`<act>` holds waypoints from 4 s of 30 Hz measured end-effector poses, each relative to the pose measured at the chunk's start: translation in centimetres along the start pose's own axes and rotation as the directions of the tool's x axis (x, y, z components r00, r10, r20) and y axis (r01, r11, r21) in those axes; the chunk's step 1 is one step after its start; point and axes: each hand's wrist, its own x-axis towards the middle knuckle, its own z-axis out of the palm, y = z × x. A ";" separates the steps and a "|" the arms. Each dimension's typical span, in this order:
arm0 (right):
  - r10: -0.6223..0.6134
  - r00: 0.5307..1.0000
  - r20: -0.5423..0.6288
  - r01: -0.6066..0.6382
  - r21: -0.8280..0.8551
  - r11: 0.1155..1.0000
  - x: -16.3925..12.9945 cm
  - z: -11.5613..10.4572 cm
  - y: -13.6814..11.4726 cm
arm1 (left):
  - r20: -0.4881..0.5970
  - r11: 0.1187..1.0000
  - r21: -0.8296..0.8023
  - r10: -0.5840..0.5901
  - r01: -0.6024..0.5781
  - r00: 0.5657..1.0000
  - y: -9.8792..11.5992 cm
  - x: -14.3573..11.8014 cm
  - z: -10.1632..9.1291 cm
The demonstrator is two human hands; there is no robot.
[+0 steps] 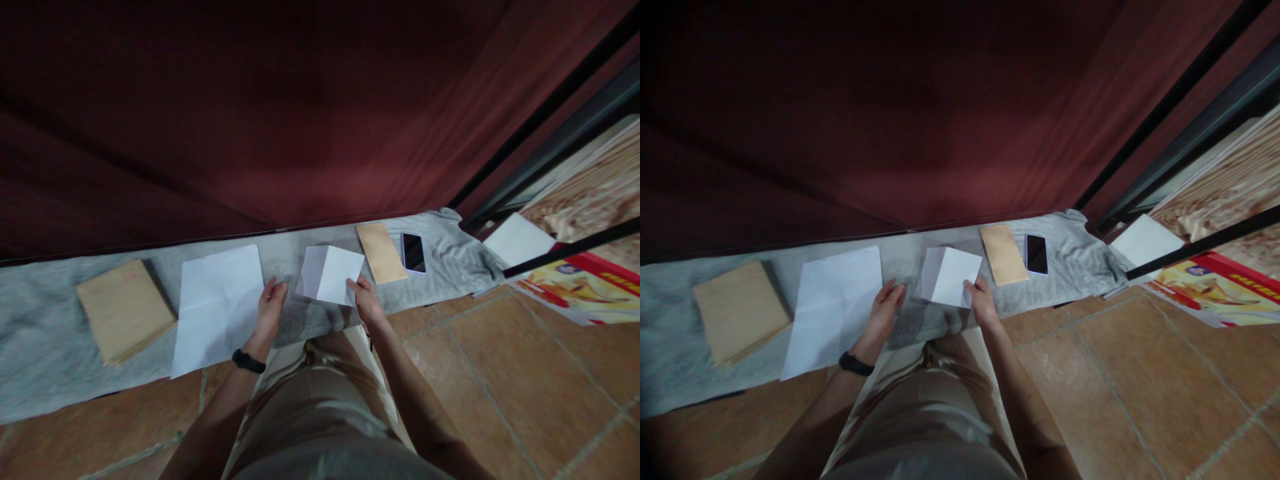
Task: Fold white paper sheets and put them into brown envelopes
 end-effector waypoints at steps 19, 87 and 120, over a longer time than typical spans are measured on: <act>0.240 0.968 -0.080 -0.214 0.240 0.947 -6.0 3.0 0.4 | 0.322 0.944 -0.261 -0.113 0.203 0.940 2.1 -3.2 4.3; -0.145 0.713 0.686 0.693 -0.721 -0.003 7.1 6.0 3.0 | 0.818 -0.111 0.546 0.283 -0.830 0.500 -4.5 -5.1 0.7; -0.292 0.763 0.577 0.552 -0.816 -0.169 -5.6 0.4 5.2 | 0.692 -0.119 0.706 0.328 -0.698 0.643 -2.9 0.6 4.5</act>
